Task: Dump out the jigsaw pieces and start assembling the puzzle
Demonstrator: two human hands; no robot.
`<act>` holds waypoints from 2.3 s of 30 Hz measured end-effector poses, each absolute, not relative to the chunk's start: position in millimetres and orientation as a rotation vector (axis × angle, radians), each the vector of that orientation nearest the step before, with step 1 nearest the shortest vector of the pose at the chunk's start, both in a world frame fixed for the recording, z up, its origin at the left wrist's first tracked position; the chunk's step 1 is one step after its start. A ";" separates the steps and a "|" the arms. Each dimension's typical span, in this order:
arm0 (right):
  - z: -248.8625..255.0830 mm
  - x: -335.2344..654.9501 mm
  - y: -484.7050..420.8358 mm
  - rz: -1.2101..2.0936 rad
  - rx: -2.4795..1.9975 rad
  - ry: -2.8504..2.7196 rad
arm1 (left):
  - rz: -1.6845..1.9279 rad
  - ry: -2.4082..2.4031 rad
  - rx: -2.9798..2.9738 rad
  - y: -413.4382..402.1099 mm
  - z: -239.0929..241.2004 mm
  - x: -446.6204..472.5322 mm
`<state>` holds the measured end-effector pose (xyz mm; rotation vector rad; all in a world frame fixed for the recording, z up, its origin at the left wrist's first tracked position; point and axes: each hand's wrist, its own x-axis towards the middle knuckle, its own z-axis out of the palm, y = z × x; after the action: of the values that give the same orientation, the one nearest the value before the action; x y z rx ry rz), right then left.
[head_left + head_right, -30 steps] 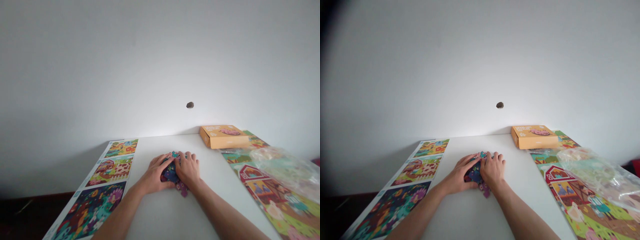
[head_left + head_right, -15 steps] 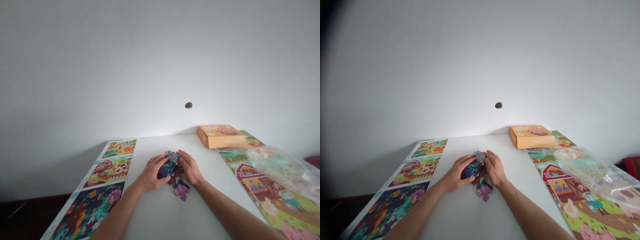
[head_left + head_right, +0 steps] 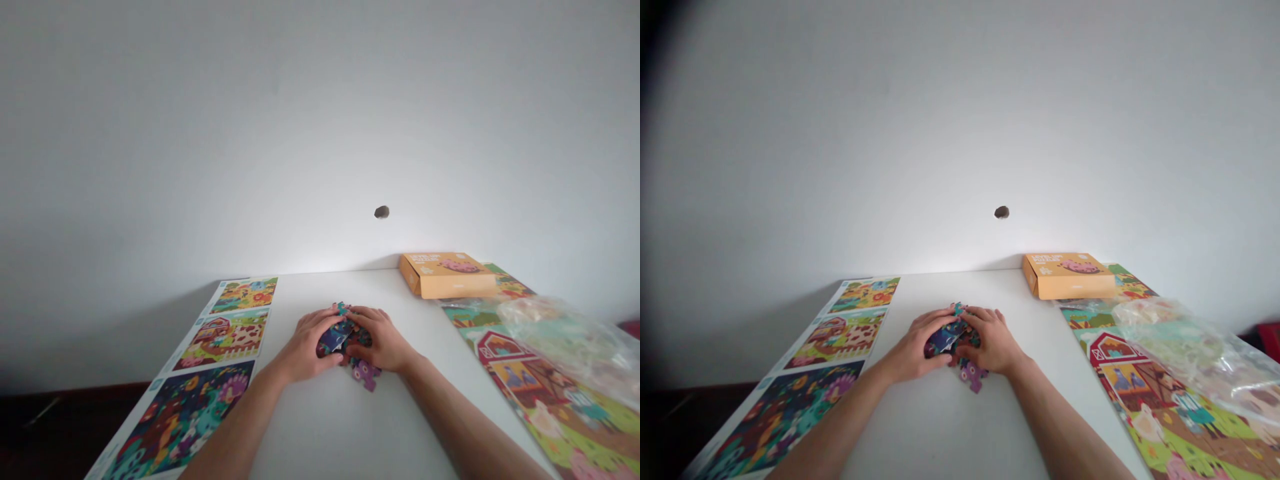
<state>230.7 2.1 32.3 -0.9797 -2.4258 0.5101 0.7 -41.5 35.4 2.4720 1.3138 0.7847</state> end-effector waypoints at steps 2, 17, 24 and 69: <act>30.9 231.3 4.5 0.476 -0.957 -2.372 | 0.806 1.356 2.448 -41.3 34.8 1.5; 24.9 228.1 4.2 0.491 -0.961 -2.441 | 0.888 1.394 2.363 -39.3 34.0 -0.1; 19.9 228.9 12.0 0.497 -0.905 -2.267 | 0.800 1.408 2.438 -35.9 28.3 -3.5; 28.3 219.0 3.4 0.360 -0.836 -2.410 | 0.923 1.484 2.274 -33.1 17.5 -0.3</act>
<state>219.0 3.4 28.3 -0.8358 -2.4096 0.3600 -0.3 -33.1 17.5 2.2741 1.4835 0.9229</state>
